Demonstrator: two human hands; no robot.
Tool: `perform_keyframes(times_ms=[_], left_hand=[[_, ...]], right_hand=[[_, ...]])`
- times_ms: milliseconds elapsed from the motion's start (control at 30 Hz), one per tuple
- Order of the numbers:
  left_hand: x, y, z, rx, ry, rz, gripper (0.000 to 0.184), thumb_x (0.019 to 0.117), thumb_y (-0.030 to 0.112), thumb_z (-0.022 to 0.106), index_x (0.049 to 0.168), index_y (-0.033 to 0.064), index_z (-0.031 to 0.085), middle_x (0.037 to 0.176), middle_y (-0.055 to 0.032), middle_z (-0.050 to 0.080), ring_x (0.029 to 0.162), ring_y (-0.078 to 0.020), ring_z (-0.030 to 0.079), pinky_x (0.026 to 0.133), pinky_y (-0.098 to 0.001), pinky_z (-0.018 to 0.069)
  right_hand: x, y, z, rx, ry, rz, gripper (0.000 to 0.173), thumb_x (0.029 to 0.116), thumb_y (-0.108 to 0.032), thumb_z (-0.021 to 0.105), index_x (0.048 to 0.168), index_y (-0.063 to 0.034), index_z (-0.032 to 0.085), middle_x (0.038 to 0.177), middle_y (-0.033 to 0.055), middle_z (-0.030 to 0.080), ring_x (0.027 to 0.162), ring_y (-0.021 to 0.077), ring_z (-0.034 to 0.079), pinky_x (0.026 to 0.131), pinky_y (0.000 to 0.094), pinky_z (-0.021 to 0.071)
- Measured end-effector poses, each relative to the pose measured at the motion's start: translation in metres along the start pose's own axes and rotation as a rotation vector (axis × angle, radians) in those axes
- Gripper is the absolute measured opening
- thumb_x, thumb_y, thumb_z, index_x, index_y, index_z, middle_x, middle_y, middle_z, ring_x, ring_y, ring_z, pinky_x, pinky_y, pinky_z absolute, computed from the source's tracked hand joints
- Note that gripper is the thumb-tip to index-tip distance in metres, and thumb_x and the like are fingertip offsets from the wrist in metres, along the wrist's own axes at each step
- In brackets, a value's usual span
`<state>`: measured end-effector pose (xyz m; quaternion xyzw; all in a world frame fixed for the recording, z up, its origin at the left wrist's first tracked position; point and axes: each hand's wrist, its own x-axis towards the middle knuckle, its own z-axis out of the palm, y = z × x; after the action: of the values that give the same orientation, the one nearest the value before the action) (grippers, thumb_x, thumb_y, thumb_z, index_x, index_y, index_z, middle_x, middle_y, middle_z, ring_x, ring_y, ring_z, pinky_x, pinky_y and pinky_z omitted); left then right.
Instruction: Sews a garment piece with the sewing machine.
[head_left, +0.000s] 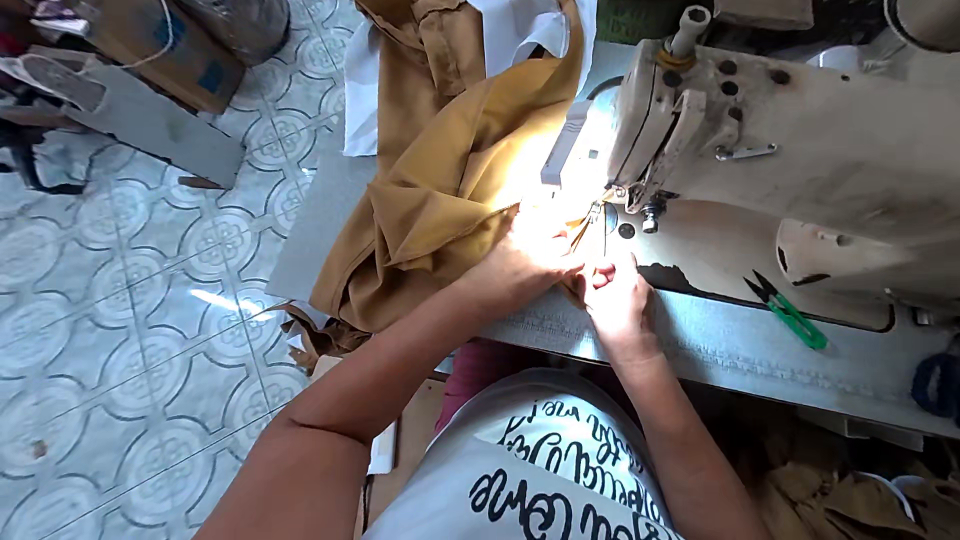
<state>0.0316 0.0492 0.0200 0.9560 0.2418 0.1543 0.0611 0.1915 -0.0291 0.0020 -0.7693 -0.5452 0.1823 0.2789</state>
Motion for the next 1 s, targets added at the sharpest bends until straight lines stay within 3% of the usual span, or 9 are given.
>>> perform_keyframes(times_ms=[33,133,200,300,467,800,1000], left_hand=[[-0.001,0.002,0.000,0.029,-0.033,-0.026,0.029,0.0991,0.003,0.056,0.111,0.0197,0.077,0.099,-0.0071,0.071,0.111,-0.0318,0.063,0.103,-0.0630,0.0383],[0.001,0.009,-0.003,0.097,-0.156,-0.117,0.039,0.0977,0.000,0.057,0.118,0.0273,0.076,0.108,-0.0099,0.071,0.121,-0.0383,0.059,0.112,-0.0794,0.0131],[0.004,0.014,-0.007,0.142,-0.204,-0.149,0.035,0.0985,0.002,0.058,0.115,0.0259,0.077,0.110,-0.0098,0.070,0.125,-0.0392,0.057,0.112,-0.0818,0.0076],[0.009,0.016,-0.012,0.198,-0.243,-0.165,0.033,0.0977,0.003,0.060,0.113,0.0271,0.077,0.117,-0.0075,0.069,0.129,-0.0384,0.054,0.112,-0.0829,0.0058],[0.007,0.010,-0.009,0.171,-0.216,-0.167,0.035,0.0954,0.002,0.062,0.113,0.0292,0.077,0.120,-0.0062,0.069,0.134,-0.0403,0.050,0.110,-0.0845,0.0082],[0.003,0.004,-0.004,0.087,-0.134,-0.157,0.033,0.0979,0.005,0.060,0.112,0.0290,0.078,0.114,-0.0048,0.070,0.126,-0.0360,0.057,0.110,-0.0845,0.0084],[0.003,0.001,-0.005,0.072,-0.130,-0.158,0.030,0.0990,0.008,0.060,0.112,0.0283,0.078,0.116,-0.0044,0.070,0.125,-0.0359,0.059,0.109,-0.0854,0.0084]], right_hand=[[-0.001,0.001,-0.001,-0.009,0.011,-0.008,0.027,0.0913,-0.015,0.073,0.110,0.0020,0.063,0.078,0.0132,0.068,0.069,0.0277,0.069,0.064,0.0466,0.0569],[-0.002,0.004,-0.007,0.026,0.025,-0.036,0.020,0.0896,-0.012,0.075,0.103,-0.0013,0.065,0.082,0.0115,0.067,0.068,0.0240,0.067,0.063,0.0434,0.0563],[-0.001,0.006,-0.008,0.015,0.039,-0.074,0.016,0.0915,-0.015,0.074,0.099,-0.0021,0.067,0.081,0.0104,0.067,0.068,0.0223,0.067,0.063,0.0417,0.0565],[0.000,0.006,-0.007,-0.018,0.020,-0.113,0.014,0.0920,-0.013,0.073,0.096,-0.0001,0.070,0.088,0.0148,0.069,0.074,0.0266,0.069,0.067,0.0446,0.0579],[0.001,0.005,-0.008,-0.048,-0.047,-0.093,0.011,0.0934,-0.013,0.071,0.096,-0.0025,0.074,0.089,0.0139,0.070,0.076,0.0271,0.070,0.069,0.0450,0.0584],[-0.002,0.013,-0.003,-0.064,0.032,-0.218,0.006,0.0896,-0.009,0.072,0.092,-0.0044,0.075,0.085,0.0114,0.071,0.076,0.0241,0.071,0.069,0.0425,0.0590],[-0.008,0.019,-0.002,-0.164,0.073,-0.334,0.013,0.0929,-0.016,0.072,0.099,-0.0071,0.079,0.102,0.0159,0.069,0.095,0.0321,0.070,0.076,0.0440,0.0598]])
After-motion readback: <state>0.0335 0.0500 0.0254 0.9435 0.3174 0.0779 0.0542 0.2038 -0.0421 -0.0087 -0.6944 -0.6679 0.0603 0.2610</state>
